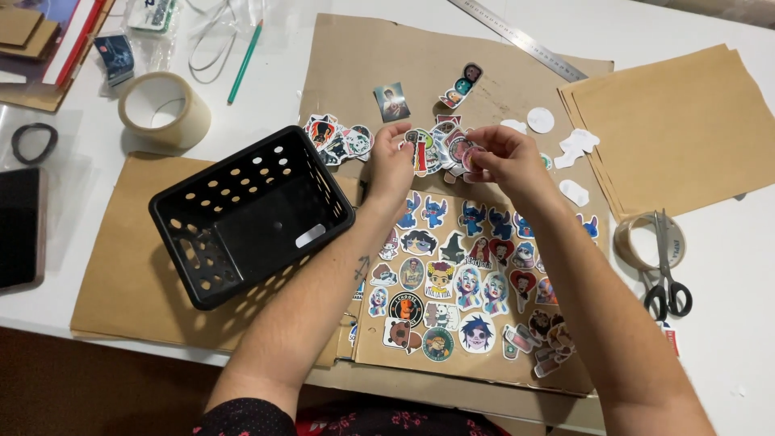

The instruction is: Picking up individual stickers from a basket, arranging them on a cardboard sheet, and cutting tape with scissors

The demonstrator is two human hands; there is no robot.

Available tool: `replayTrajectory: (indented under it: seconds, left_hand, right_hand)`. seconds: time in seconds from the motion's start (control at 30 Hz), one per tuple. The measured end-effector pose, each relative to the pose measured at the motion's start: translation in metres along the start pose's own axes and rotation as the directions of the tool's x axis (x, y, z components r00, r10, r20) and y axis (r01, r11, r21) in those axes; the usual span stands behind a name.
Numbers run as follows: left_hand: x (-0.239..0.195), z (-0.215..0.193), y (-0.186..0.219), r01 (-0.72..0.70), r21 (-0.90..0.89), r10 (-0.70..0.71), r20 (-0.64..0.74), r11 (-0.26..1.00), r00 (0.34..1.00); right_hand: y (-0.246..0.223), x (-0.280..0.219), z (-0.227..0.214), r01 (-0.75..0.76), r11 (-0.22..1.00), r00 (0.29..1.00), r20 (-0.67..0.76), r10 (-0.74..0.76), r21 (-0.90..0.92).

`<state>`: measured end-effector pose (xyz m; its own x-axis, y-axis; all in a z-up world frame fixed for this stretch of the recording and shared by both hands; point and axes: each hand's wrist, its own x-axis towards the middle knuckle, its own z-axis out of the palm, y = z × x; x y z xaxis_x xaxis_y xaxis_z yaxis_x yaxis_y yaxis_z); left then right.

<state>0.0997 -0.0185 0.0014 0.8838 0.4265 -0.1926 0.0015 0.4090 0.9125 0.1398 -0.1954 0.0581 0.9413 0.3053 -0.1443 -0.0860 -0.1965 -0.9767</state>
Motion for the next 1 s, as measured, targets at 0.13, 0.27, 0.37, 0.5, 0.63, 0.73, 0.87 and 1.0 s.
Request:
replayTrajectory:
  seconds: [0.13, 0.27, 0.37, 0.5, 0.63, 0.73, 0.87, 1.0]
  left_hand:
    - [0.031, -0.012, -0.03, 0.091, -0.112, -0.087, 0.037, 0.99, 0.995]
    - [0.017, -0.007, -0.02, 0.064, -0.053, -0.062, 0.051, 0.997, 0.997]
    - [0.014, -0.006, -0.013, 0.036, -0.004, -0.036, 0.04, 0.999, 0.999]
    - [0.012, -0.006, -0.007, 0.021, 0.008, -0.021, 0.059, 1.0, 0.998]
    - [0.012, -0.004, 0.001, 0.045, -0.005, -0.045, 0.043, 0.999, 0.998]
    - [0.006, -0.005, 0.011, 0.058, -0.003, -0.058, 0.032, 0.998, 0.998]
    - [0.019, -0.01, -0.009, 0.064, 0.01, -0.065, 0.052, 0.998, 0.997]
    - [0.011, -0.01, 0.003, 0.092, 0.019, -0.094, 0.08, 0.996, 0.992]
  right_hand:
    - [0.009, 0.012, 0.002, -0.044, 0.998, 0.999, -0.015, 0.043, -0.053]
    - [0.009, 0.016, 0.013, -0.031, 0.999, 0.999, -0.028, 0.031, -0.011]
    - [0.013, 0.023, 0.019, -0.002, 1.0, 0.999, -0.037, 0.001, -0.002]
    - [0.009, 0.025, 0.025, -0.026, 1.0, 0.998, -0.049, 0.026, 0.006]
    - [-0.003, 0.022, 0.031, -0.105, 0.993, 0.994, -0.02, 0.104, -0.055]
    - [-0.003, 0.025, 0.034, -0.121, 0.984, 0.993, -0.011, 0.12, -0.128]
    - [-0.006, 0.023, 0.033, -0.129, 0.973, 0.992, -0.015, 0.129, -0.193]
    - [0.003, 0.027, 0.024, -0.166, 0.984, 0.986, 0.015, 0.167, -0.062]
